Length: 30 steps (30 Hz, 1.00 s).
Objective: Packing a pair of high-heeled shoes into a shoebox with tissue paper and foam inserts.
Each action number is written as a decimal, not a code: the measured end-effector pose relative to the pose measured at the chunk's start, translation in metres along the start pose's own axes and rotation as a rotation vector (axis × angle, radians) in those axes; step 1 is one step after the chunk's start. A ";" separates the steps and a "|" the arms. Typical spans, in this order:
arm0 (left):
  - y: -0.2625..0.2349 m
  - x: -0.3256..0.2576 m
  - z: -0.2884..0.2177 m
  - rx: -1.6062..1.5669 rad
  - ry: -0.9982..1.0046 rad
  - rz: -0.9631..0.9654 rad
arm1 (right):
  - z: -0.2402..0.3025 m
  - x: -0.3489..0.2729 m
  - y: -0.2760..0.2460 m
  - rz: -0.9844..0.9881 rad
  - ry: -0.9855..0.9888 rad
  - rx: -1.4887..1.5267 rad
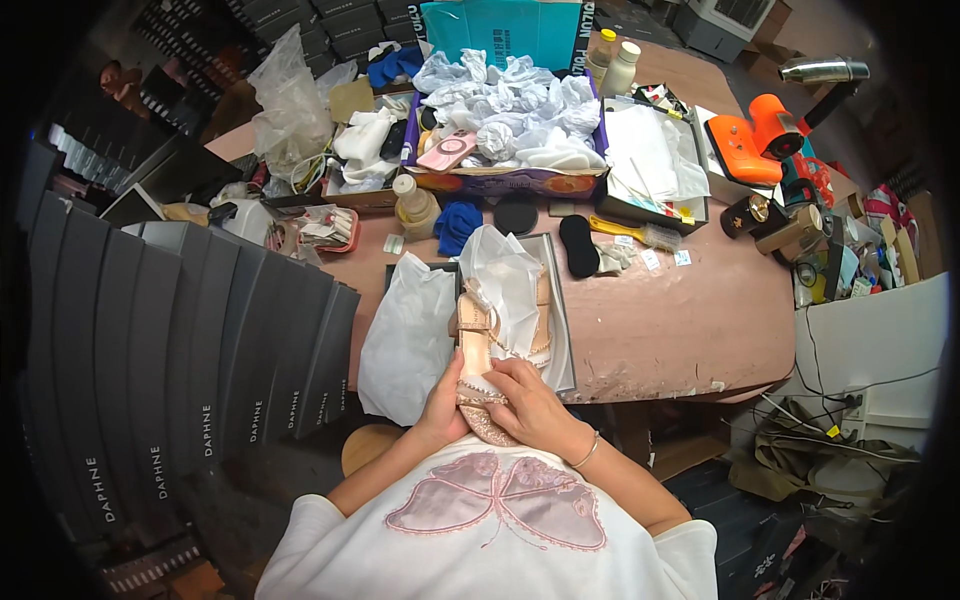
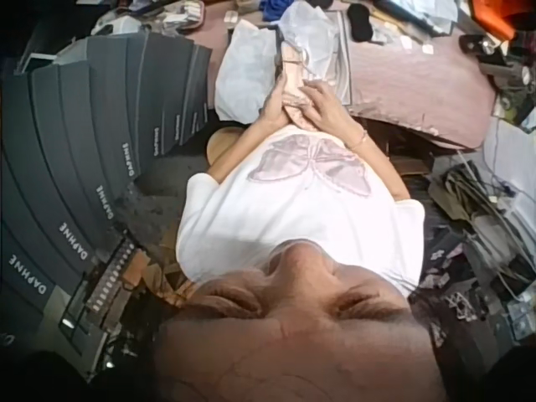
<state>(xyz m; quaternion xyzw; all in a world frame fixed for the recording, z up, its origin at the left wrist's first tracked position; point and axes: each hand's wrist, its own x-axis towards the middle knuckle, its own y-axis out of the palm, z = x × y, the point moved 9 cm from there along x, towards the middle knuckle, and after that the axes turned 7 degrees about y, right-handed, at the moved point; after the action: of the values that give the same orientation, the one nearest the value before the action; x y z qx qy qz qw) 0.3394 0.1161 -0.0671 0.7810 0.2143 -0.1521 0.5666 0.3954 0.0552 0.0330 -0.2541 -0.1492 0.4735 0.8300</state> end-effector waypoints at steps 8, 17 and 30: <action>0.013 -0.002 -0.008 0.103 0.054 -0.009 | 0.012 0.009 0.007 0.007 -0.190 -0.039; 0.012 -0.005 -0.004 0.091 0.023 -0.002 | 0.017 0.010 0.000 0.004 -0.100 0.081; 0.011 0.001 -0.019 -0.061 0.071 0.058 | 0.019 -0.018 -0.033 -0.112 0.014 -0.070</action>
<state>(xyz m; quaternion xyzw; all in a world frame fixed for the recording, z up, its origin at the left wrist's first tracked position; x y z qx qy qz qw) 0.3458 0.1310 -0.0526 0.7743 0.2162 -0.1011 0.5861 0.4006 0.0309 0.0674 -0.2774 -0.1738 0.4192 0.8469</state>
